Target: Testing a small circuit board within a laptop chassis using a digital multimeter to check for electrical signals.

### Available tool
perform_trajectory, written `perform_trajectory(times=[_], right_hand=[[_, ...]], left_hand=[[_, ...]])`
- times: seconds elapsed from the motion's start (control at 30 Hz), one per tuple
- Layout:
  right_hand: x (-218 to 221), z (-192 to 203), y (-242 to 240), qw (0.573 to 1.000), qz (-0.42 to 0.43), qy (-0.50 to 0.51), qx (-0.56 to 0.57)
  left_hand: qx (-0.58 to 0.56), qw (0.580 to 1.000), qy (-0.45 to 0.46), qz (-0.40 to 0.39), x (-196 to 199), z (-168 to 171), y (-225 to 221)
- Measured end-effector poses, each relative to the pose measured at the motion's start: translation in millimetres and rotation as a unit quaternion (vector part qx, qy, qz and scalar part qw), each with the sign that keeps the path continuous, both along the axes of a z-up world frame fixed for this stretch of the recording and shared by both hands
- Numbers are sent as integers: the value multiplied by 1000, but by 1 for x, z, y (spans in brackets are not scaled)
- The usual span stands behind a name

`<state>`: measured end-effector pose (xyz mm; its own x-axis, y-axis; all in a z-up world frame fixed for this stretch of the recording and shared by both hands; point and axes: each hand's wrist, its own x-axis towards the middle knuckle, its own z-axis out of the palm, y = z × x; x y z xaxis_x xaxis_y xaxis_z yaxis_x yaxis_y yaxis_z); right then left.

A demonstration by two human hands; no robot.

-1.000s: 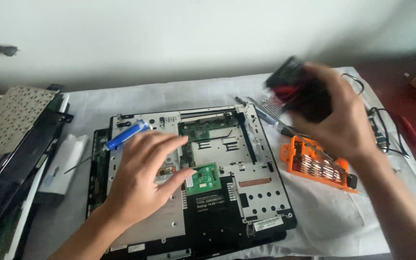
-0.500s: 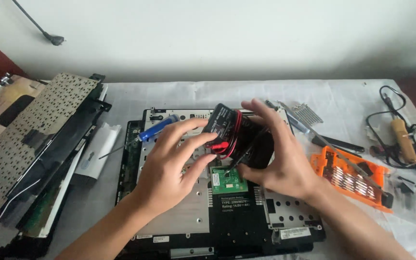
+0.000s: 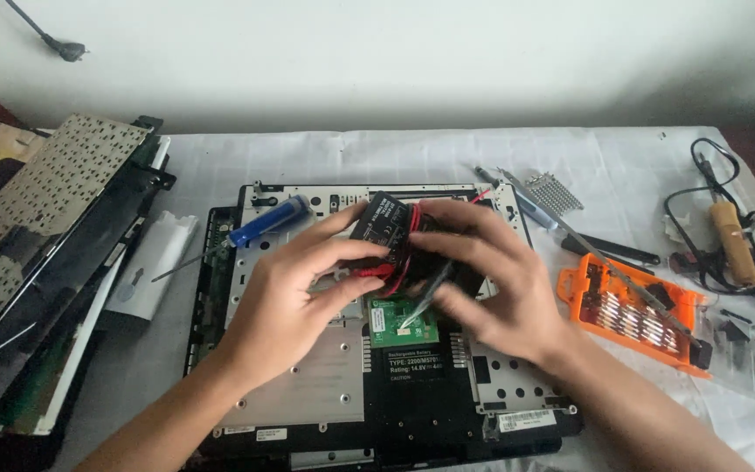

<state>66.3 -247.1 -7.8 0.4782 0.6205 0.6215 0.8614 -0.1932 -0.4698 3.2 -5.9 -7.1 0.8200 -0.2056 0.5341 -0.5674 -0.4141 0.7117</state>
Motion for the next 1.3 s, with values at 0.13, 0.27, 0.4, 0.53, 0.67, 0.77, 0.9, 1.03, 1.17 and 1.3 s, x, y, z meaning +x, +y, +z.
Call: perform_trajectory(times=[0.13,0.27,0.4,0.53,0.67,0.77,0.9,1.03,1.17,1.3], right_hand=[[5,5,5,994,-68,64,47],[11,21,9,877,-188,415,154],[24,11,-6,889,-234,394,17],[30,-18,-18,934,-195,296,36],[21,-13,-14,848,71,432,299],[9,6,-3,822,96,462,319],[10,12,-3,804,-37,490,334],[15,8,-3,805,-27,478,352],[24,10,-10,849,-65,415,321],[46,13,-32,907,-56,365,205]], left_hand=[[-107,991,70,-42,1,-7,2],[-204,973,65,-86,1,-3,6],[-277,954,75,-85,6,12,4],[-235,968,26,-81,19,27,-12],[-269,959,32,-87,32,20,-32],[-292,951,59,-79,33,19,-43],[-334,912,237,-22,25,34,-53],[-235,897,375,-13,22,51,-56],[-175,891,410,-89,24,50,-51],[-178,969,169,9,35,42,-26]])
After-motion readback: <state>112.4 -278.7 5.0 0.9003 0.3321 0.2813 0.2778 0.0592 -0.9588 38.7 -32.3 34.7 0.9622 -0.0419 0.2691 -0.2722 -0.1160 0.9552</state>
